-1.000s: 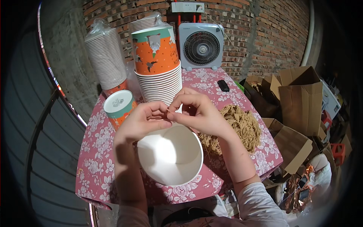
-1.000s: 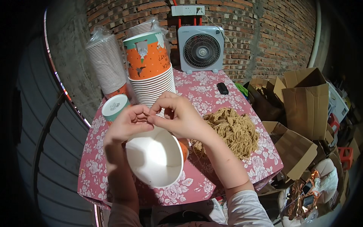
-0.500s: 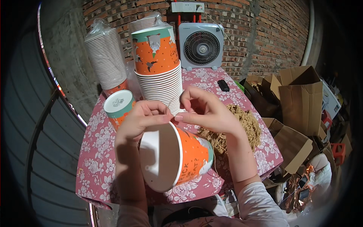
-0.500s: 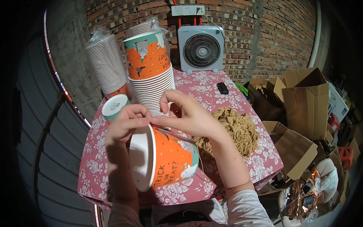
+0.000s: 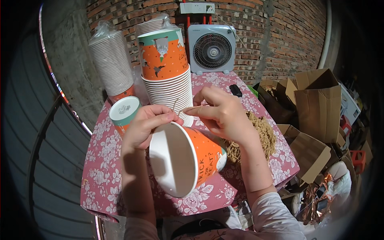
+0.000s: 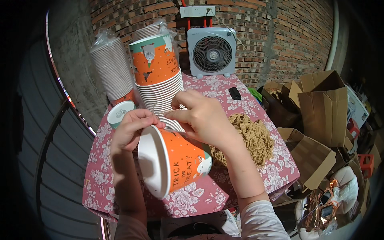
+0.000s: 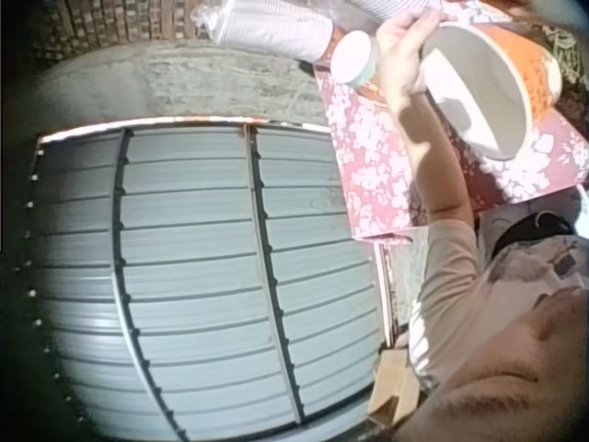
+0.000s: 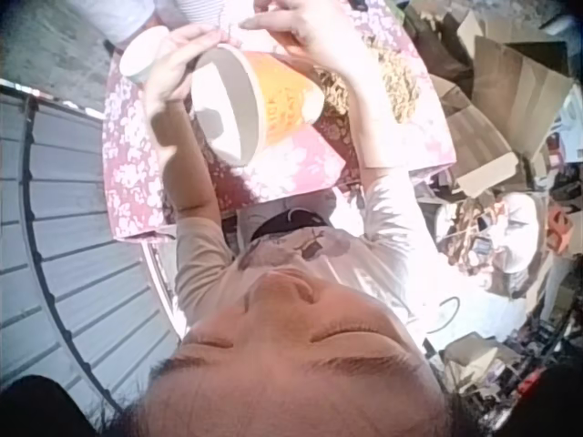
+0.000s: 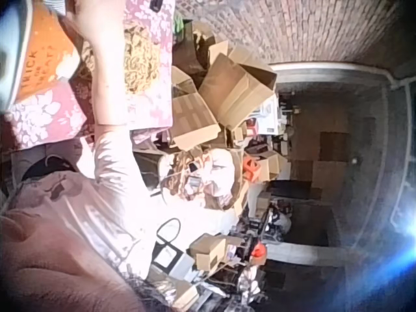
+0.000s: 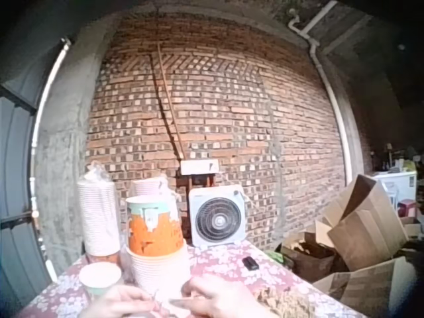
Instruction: Threading a string handle through pre-drilled holes in a decorative paper bucket.
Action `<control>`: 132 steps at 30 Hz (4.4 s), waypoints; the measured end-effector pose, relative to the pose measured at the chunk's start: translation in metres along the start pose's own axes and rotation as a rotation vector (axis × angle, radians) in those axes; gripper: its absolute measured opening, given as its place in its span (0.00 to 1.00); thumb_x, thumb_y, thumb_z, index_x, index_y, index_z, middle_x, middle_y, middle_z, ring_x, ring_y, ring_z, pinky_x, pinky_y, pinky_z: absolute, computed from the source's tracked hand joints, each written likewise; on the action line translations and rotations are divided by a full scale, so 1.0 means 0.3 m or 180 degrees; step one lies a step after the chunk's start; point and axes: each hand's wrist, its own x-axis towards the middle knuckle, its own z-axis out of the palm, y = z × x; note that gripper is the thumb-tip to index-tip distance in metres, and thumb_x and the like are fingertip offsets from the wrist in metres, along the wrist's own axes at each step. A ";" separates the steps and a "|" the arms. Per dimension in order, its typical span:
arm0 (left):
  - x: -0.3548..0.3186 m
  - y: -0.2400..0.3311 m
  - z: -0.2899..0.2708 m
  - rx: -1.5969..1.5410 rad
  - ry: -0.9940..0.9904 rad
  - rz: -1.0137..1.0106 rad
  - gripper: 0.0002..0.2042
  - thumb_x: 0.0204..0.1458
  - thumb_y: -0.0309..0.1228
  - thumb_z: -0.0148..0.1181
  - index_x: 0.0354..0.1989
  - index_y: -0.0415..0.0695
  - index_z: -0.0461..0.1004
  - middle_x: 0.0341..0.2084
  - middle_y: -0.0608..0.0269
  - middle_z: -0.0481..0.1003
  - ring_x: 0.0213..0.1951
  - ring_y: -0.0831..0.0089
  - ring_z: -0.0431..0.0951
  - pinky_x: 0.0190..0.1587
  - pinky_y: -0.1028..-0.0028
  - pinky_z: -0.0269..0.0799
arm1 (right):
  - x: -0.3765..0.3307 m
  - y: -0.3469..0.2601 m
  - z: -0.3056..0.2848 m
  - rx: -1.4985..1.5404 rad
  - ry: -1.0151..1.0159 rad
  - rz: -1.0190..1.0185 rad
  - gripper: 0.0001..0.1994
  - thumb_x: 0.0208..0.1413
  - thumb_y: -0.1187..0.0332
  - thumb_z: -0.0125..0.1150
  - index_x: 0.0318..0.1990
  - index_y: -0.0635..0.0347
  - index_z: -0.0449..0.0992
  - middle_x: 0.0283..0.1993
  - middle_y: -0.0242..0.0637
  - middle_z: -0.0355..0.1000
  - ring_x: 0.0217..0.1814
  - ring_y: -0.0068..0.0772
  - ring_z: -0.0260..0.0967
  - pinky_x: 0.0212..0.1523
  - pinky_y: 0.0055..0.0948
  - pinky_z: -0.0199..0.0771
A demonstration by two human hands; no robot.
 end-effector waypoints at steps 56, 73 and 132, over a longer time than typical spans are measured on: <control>0.059 -0.070 0.067 0.1413 0.0528 0.0404 0.14 0.53 0.20 0.68 0.43 0.38 0.68 0.32 0.61 0.80 0.35 0.79 0.82 0.36 0.81 0.77 | -0.014 0.054 0.113 0.0675 -0.0340 0.1393 0.07 0.52 0.67 0.70 0.34 0.60 0.79 0.40 0.42 0.73 0.41 0.50 0.75 0.42 0.43 0.75; 0.045 -0.059 0.044 0.0990 0.0399 0.0134 0.02 0.54 0.19 0.61 0.35 0.35 0.77 0.29 0.65 0.80 0.32 0.82 0.80 0.35 0.82 0.75 | -0.014 0.032 0.084 0.1057 -0.0560 0.1259 0.09 0.51 0.69 0.67 0.35 0.67 0.79 0.43 0.44 0.70 0.43 0.45 0.74 0.44 0.38 0.74; 0.041 -0.045 0.052 0.1409 0.0559 0.0045 0.05 0.59 0.23 0.59 0.35 0.34 0.77 0.29 0.65 0.79 0.32 0.83 0.79 0.35 0.81 0.74 | -0.007 0.006 0.122 0.0448 -0.0327 0.1075 0.07 0.51 0.73 0.68 0.35 0.63 0.77 0.45 0.41 0.71 0.45 0.48 0.74 0.44 0.42 0.76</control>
